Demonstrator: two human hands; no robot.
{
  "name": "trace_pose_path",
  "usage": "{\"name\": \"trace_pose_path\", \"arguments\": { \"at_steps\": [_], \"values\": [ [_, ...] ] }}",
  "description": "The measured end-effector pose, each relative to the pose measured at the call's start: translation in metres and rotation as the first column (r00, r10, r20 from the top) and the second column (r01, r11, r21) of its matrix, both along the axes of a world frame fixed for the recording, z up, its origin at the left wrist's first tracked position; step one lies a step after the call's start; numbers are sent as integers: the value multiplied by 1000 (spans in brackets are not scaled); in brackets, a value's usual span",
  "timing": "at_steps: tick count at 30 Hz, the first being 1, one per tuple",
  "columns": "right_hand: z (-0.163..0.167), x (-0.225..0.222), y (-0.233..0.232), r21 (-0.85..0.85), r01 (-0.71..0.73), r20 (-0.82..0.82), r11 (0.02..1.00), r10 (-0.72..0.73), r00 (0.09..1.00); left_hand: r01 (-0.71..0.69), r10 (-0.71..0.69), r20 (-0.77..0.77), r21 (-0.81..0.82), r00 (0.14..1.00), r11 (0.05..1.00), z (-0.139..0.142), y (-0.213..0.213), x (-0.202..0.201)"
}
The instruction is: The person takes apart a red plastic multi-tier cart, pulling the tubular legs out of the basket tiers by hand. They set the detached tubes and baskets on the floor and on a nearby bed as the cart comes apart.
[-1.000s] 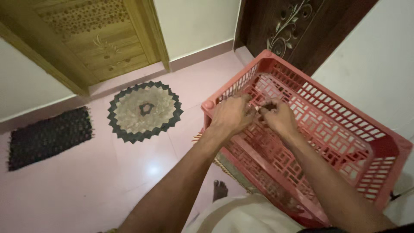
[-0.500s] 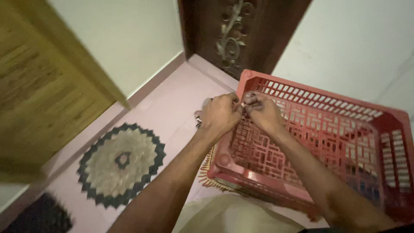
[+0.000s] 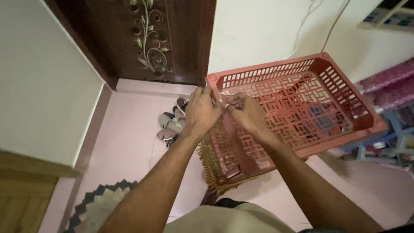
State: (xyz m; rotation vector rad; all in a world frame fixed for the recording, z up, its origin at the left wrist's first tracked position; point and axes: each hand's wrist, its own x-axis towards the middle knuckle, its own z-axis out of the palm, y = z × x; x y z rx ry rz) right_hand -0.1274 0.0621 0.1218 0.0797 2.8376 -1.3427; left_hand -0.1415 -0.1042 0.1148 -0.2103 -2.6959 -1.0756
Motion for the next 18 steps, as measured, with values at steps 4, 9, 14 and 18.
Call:
{"name": "trace_pose_path", "arguments": {
  "at_steps": [4, 9, 14, 18],
  "values": [
    [-3, -20, -12, 93, 30, -168, 995, -14, 986, 50, -49, -33, 11, 998, 999, -13, -13, -18],
    [5, -52, -29, 273, 3, -227, 962, 61, 972, 109, -107, 105, -16, 989, 994, -11, -38, -39],
    [11, -61, -44, 272, -2, -209, 962, 61, 976, 190, -180, 126, -66, 976, 980, -16, -48, -72],
    [12, -67, -49, 199, -21, 7, 980, 20, 1000, 282, -277, 147, -15, 950, 959, -31, -45, -100]
  ]
}}
